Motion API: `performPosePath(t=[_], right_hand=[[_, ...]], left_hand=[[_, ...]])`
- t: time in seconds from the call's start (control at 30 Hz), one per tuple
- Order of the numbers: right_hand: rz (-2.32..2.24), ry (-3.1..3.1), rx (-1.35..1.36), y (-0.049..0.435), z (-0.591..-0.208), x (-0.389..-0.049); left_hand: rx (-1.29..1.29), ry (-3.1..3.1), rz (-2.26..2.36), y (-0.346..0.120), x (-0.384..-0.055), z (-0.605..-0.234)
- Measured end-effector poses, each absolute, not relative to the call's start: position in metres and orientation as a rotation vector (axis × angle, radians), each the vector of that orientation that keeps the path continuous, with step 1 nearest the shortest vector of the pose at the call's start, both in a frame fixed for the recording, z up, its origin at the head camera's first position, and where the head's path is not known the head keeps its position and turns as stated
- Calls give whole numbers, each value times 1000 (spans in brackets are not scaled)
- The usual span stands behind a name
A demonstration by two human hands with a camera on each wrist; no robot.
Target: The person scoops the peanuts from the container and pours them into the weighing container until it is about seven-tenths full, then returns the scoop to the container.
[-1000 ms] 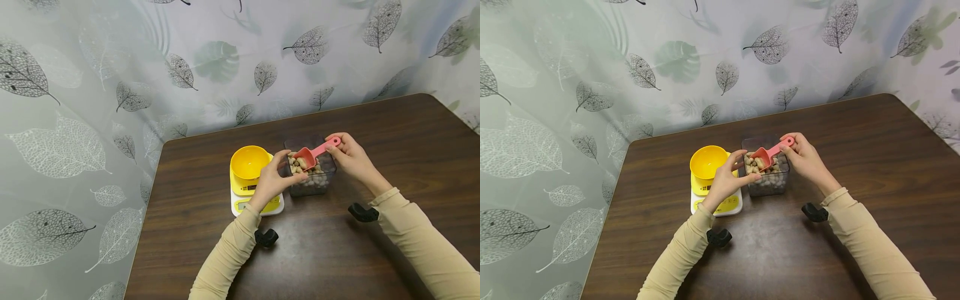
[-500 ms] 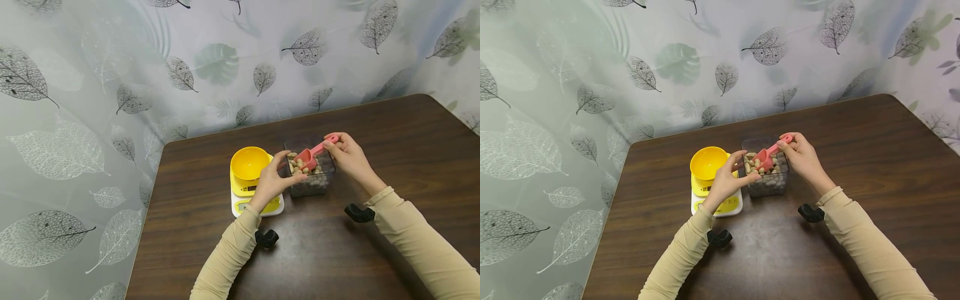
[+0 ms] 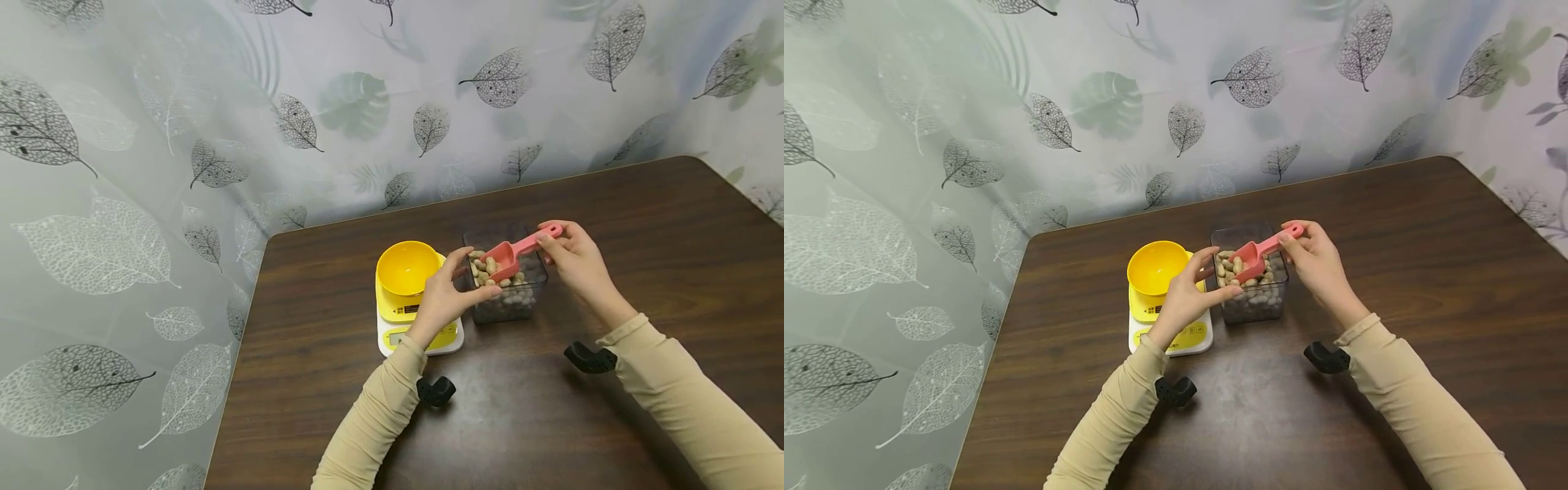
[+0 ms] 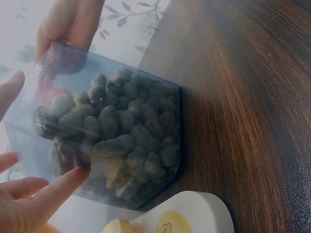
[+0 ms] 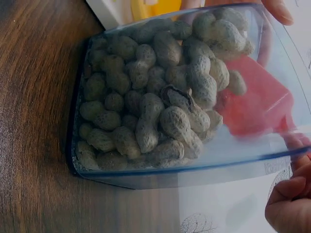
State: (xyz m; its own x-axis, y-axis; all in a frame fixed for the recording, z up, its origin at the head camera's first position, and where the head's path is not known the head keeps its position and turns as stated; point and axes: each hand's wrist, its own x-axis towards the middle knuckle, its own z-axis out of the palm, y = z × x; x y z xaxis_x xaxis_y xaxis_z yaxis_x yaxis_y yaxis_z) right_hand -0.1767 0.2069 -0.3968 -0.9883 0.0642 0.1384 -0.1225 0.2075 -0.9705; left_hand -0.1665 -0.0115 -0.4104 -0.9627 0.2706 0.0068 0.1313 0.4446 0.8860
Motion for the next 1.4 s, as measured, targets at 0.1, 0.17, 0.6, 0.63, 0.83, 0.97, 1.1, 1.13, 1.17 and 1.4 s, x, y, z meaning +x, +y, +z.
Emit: performPosePath(t=[0.1,0.17,0.6,0.63,0.83,0.97,1.1,1.13,1.17,1.4], right_hand=[[1844,-2354,32,206,-395,-177],[1842,-2357,32,205,-395,-178],[1737,-2454,211,214,-395,-176],[1736,-2457,200,214,-395,-176],[1859,-2363,137,213,-392,-173],[2060,-2200,139,213,-391,-170],[2308,-1979,102,214,-392,-169],[2367,-1923,91,214,-392,-168],[2405,-1886,82,215,-392,-168],[2535,-1735,76,216,-395,-166]], left_hand=[[343,2559,1539,-11,-166,-410],[340,2561,1535,-10,-166,-409],[355,2552,1549,-12,-166,-409],[357,2550,1548,-12,-166,-409],[361,2535,1549,-11,-165,-409],[345,2529,1552,-11,-165,-409],[339,2528,1545,-12,-165,-410],[339,2527,1544,-12,-165,-410],[340,2528,1542,-12,-165,-410],[347,2510,1566,-13,-166,-411]])
